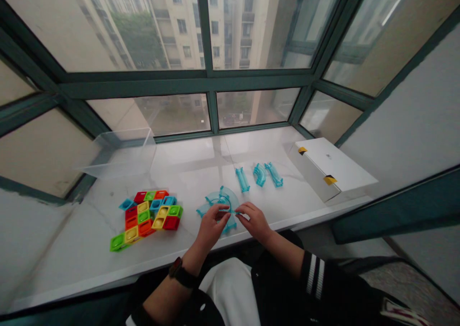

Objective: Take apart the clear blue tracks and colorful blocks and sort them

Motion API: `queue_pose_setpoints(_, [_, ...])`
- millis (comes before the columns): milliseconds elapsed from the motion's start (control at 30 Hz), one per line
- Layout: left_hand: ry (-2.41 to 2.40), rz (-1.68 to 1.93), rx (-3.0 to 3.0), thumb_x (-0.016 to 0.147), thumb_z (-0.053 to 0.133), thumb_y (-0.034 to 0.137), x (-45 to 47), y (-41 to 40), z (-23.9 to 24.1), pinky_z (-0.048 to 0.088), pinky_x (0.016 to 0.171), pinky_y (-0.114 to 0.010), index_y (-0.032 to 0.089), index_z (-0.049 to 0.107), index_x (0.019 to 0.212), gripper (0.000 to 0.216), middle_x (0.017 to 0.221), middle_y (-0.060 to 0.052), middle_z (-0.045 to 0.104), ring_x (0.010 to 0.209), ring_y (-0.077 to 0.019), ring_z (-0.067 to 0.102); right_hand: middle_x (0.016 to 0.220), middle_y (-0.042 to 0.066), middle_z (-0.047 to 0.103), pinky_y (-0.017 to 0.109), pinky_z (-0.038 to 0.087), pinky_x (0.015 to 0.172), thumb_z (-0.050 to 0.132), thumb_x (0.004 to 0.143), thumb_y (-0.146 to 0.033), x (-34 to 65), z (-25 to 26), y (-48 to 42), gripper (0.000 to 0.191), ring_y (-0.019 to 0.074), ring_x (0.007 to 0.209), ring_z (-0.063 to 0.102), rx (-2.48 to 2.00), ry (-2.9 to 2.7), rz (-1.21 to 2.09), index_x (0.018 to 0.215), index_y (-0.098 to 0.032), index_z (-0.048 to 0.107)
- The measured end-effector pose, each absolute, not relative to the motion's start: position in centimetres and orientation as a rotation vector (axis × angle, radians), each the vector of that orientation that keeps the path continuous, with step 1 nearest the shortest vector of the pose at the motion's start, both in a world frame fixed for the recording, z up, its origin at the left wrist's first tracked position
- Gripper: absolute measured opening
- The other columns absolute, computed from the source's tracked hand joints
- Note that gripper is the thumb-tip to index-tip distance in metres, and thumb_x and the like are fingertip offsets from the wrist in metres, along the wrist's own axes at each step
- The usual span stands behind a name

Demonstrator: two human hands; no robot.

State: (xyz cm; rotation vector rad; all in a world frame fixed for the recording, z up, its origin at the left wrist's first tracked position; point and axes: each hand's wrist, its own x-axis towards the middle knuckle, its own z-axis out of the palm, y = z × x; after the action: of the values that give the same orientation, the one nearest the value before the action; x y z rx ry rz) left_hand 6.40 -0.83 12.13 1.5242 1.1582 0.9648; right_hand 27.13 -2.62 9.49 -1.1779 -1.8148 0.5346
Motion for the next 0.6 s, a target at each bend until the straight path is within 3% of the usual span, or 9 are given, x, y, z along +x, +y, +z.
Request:
queue_pose_setpoints(167, [1.260,0.947,1.556,0.091,0.067,0.049,4.0,-0.4,11.5,0.058,0.084,-0.035,0.023,0.072,0.112,0.034,0.114,-0.008,0.075,0.092,-0.0217,0.073,0.096,0.006,0.069,0.037,0.056,0.084,0.063,0.098,-0.026,31.5,9.2,-0.6,0.012,0.0217,0.087,0.066,-1.306,-1.731,0.396,0.103,-0.024,0.074])
queue_pose_setpoints(300, [1.437,0.929,1.466,0.089,0.064,0.058,0.6,-0.5,9.4,0.051,0.059,-0.027,0.022,0.071,0.106,0.040,0.087,-0.003,0.072,0.065,-0.0166,0.064,0.091,0.006,0.069,0.037,0.055,0.080,0.062,0.096,-0.028,36.0,9.3,1.8,0.013,0.0217,0.081,0.065,-1.449,-1.633,0.299,0.096,-0.022,0.073])
queue_pose_setpoints(400, [1.547,0.908,1.319,0.086,0.060,0.065,-1.9,-1.0,7.0,0.042,0.048,-0.025,0.021,0.066,0.085,0.044,0.066,0.003,0.060,0.048,-0.0125,0.052,0.092,0.006,0.070,0.037,0.054,0.080,0.060,0.095,-0.030,38.8,9.5,3.5,0.015,0.0223,0.080,0.065,-1.543,-1.596,0.255,0.096,-0.022,0.073])
queue_pose_setpoints(600, [1.589,0.912,1.151,0.083,0.056,0.068,-3.7,-1.9,4.5,0.035,0.037,-0.023,0.023,0.060,0.084,0.045,0.061,0.005,0.054,0.044,-0.0136,0.049,0.092,0.008,0.072,0.037,0.050,0.082,0.062,0.090,-0.027,41.1,9.3,6.6,0.013,0.0237,0.081,0.064,-1.698,-1.596,0.189,0.093,-0.022,0.074])
